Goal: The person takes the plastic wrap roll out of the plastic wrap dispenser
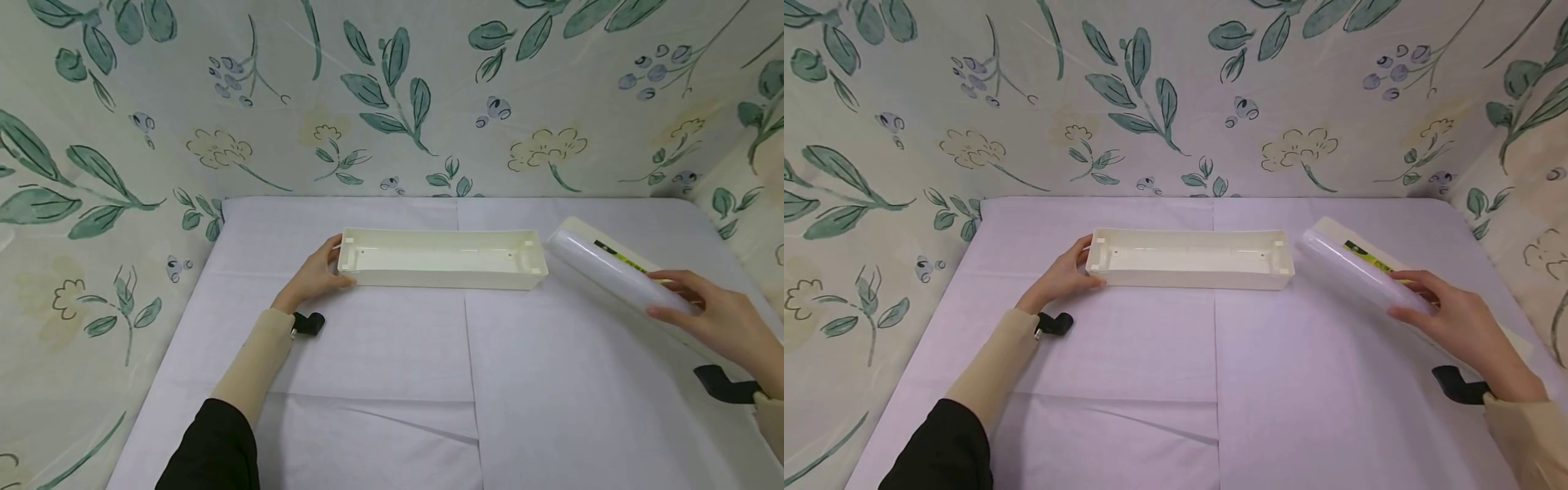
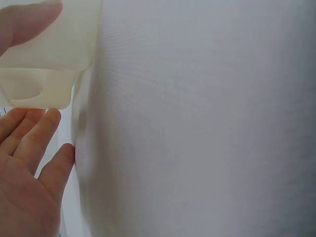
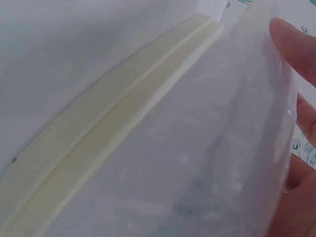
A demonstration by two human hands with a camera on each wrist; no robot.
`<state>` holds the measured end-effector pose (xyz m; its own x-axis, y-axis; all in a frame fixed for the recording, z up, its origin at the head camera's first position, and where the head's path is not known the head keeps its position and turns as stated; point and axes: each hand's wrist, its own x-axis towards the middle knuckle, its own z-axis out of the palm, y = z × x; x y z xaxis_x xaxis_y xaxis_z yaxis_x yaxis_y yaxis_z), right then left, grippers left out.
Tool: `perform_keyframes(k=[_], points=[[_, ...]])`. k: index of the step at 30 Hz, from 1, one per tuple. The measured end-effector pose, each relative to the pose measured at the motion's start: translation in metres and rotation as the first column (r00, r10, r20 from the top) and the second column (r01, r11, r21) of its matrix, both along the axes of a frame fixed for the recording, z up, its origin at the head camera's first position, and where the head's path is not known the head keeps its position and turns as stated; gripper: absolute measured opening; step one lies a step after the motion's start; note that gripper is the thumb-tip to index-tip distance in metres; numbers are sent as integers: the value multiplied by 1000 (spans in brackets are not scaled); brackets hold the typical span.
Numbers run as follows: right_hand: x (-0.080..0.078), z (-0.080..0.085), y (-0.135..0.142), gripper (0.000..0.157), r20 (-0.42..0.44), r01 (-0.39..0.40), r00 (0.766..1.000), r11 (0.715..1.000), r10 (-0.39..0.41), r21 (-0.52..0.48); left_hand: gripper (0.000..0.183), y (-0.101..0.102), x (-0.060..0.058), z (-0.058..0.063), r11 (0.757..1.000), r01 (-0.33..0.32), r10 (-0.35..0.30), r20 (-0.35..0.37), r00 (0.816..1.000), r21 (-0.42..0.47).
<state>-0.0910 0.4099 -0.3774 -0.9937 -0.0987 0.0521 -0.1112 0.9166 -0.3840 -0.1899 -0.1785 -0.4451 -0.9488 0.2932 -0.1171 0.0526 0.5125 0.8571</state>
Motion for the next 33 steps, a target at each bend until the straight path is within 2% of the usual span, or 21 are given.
perform_keyframes(k=[8, 22, 33], points=[[-2, -13, 0, 68, 68, 16, 997, 999, -19, 34, 99, 0, 0, -1, 1000, -10, 10, 1, 1000, -5], [-5, -33, -8, 61, 44, -100, 994, 995, 98, 32, 101, -1, -1, -2, 1000, -10, 10, 12, 1000, 0], [-3, -41, -10, 61, 49, -116, 992, 993, 115, 30, 102, 0, 0, -2, 1000, -9, 9, 16, 1000, 3]])
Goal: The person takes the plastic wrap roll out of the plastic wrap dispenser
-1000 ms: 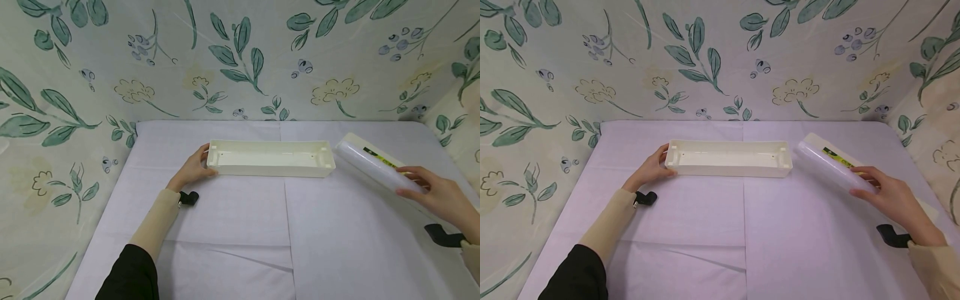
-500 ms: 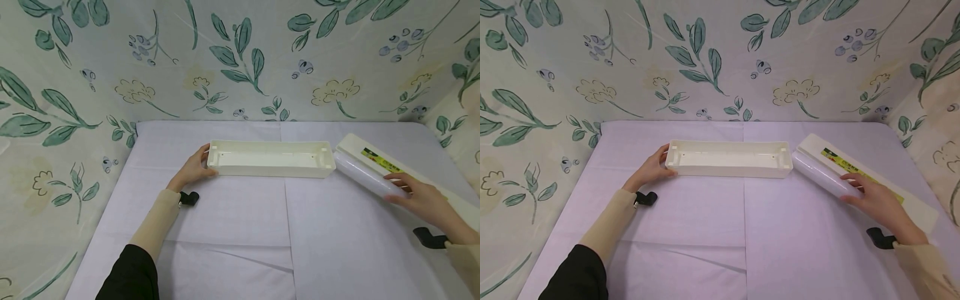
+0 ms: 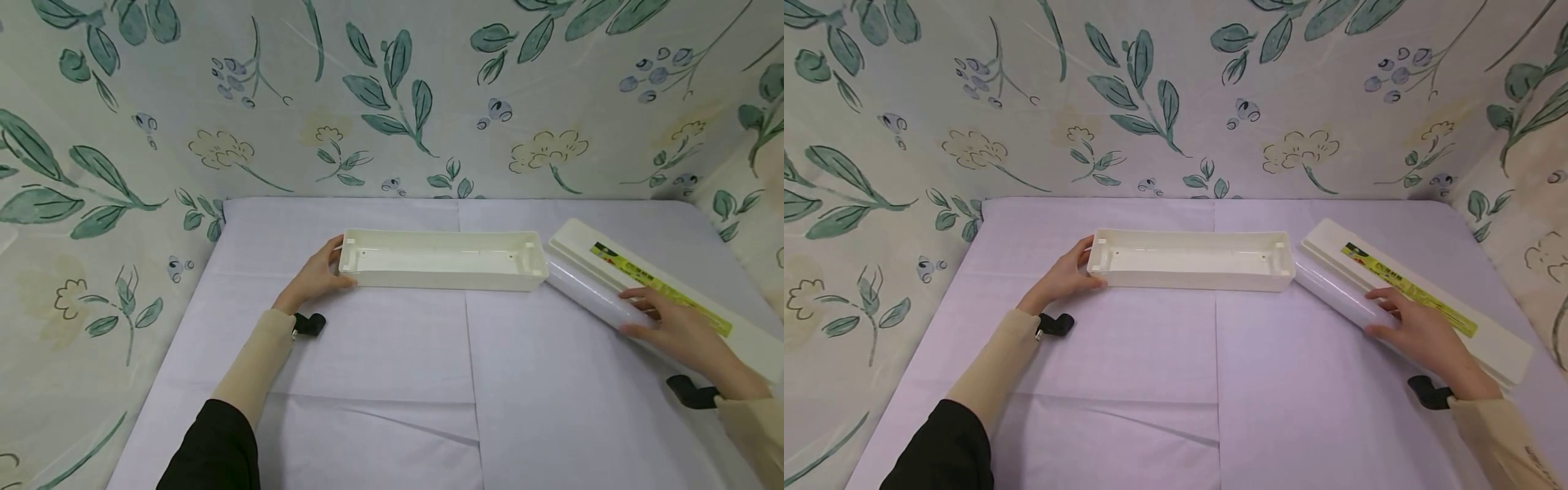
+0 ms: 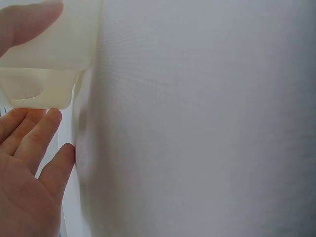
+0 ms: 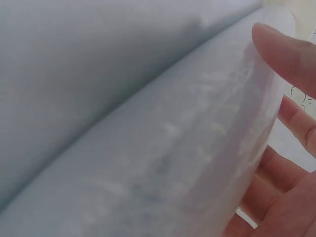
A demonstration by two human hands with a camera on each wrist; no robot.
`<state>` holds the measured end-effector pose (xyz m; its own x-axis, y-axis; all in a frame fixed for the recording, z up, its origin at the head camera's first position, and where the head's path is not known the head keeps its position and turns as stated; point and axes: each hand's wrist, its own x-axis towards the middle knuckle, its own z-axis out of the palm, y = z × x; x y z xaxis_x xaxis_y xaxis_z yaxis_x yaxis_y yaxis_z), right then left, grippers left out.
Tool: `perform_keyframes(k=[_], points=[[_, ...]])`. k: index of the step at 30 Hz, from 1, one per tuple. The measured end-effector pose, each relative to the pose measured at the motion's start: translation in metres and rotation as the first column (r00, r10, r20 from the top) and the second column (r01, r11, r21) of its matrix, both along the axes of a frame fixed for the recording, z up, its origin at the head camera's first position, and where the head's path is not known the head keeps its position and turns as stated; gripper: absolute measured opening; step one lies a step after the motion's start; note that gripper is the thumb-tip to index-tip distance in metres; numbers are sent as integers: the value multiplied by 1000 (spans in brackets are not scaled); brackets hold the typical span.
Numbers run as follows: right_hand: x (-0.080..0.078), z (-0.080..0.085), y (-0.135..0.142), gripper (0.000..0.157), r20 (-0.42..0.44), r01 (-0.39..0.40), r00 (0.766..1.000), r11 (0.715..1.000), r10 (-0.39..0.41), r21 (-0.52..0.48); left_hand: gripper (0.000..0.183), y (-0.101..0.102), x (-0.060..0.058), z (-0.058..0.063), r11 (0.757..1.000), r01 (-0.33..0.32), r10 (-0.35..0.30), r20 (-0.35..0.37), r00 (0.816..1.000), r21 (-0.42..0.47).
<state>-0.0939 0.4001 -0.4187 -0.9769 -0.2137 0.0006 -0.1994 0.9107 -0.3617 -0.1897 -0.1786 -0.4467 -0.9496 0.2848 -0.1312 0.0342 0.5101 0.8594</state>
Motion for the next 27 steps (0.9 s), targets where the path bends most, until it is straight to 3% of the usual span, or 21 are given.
perform_keyframes(k=[12, 25, 27], points=[[3, 1, -1, 62, 12, 14, 1000, 1000, -14, -24, 102, -1, -1, -1, 1000, 12, -12, -27, 1000, 16], [0, 5, -5, 61, -35, -4, 999, 998, 1, -70, 102, 0, 0, 0, 1000, 12, -11, -24, 1000, 18], [-1, 9, -8, 63, -30, 9, 999, 997, -11, -82, 101, 1, 3, 6, 1000, 15, -14, -21, 1000, 20]])
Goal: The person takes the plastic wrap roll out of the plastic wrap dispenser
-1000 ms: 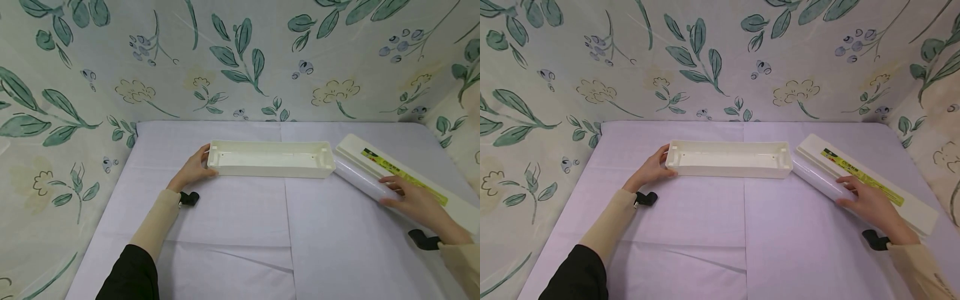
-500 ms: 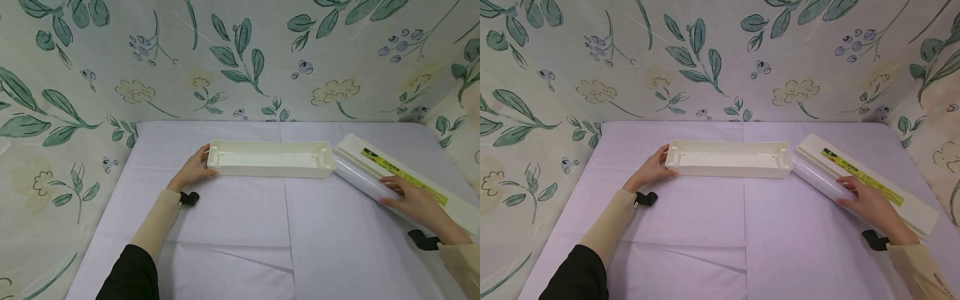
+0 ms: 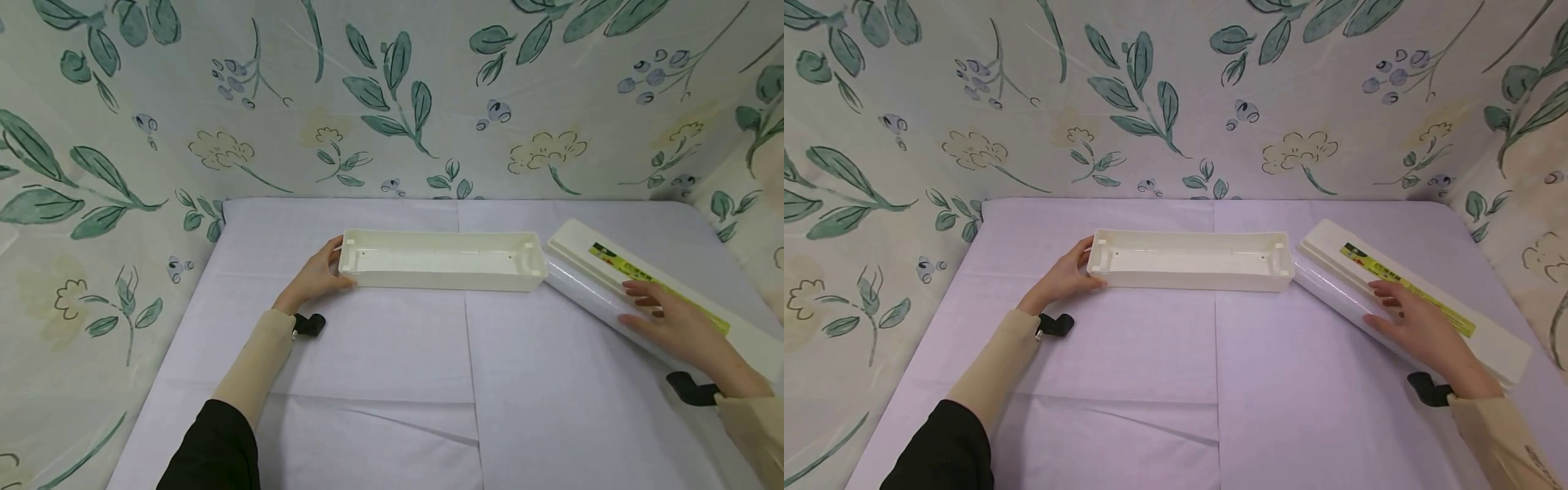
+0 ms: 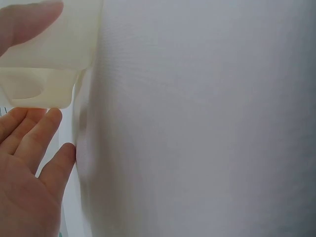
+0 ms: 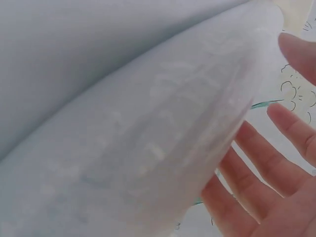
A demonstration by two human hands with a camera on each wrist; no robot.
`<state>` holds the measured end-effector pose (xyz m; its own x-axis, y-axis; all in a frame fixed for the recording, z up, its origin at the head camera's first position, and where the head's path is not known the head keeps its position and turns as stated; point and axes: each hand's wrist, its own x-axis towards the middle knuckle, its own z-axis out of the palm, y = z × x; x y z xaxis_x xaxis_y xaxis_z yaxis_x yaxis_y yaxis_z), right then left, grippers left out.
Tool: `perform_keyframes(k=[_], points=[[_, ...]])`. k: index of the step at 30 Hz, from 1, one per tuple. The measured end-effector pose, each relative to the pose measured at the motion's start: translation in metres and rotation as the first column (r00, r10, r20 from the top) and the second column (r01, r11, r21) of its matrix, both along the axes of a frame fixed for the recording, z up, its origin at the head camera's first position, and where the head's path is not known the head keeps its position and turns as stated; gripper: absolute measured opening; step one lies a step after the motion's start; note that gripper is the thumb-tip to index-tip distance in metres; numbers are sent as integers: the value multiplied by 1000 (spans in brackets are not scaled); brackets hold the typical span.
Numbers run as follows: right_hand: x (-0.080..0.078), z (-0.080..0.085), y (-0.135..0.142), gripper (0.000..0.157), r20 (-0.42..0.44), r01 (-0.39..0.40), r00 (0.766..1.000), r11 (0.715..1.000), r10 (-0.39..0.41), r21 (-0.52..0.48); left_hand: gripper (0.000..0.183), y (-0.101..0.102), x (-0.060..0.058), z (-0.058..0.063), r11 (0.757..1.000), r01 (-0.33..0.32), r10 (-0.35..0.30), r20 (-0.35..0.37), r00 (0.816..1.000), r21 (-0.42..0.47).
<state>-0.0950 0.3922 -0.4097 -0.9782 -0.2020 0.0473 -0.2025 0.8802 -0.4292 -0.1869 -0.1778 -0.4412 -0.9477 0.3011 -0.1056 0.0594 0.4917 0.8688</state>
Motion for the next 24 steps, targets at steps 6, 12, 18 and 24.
perform_keyframes(k=[6, 12, 18, 24], points=[[-6, 11, -9, 76, -19, 14, 1000, 1000, -15, -23, 101, -1, -3, -5, 1000, -8, 8, -11, 1000, -2], [-14, 20, -23, 83, -51, 6, 999, 999, -8, -35, 101, 1, -1, -3, 999, -4, 1, -50, 999, -48], [-22, 27, -43, 85, -99, -32, 995, 998, 27, -56, 105, 2, -1, 0, 992, 10, -24, -109, 994, -125], [-30, 33, -62, 82, -129, -82, 989, 996, 76, -41, 109, 1, 4, 14, 977, 19, -52, -147, 988, -213]])
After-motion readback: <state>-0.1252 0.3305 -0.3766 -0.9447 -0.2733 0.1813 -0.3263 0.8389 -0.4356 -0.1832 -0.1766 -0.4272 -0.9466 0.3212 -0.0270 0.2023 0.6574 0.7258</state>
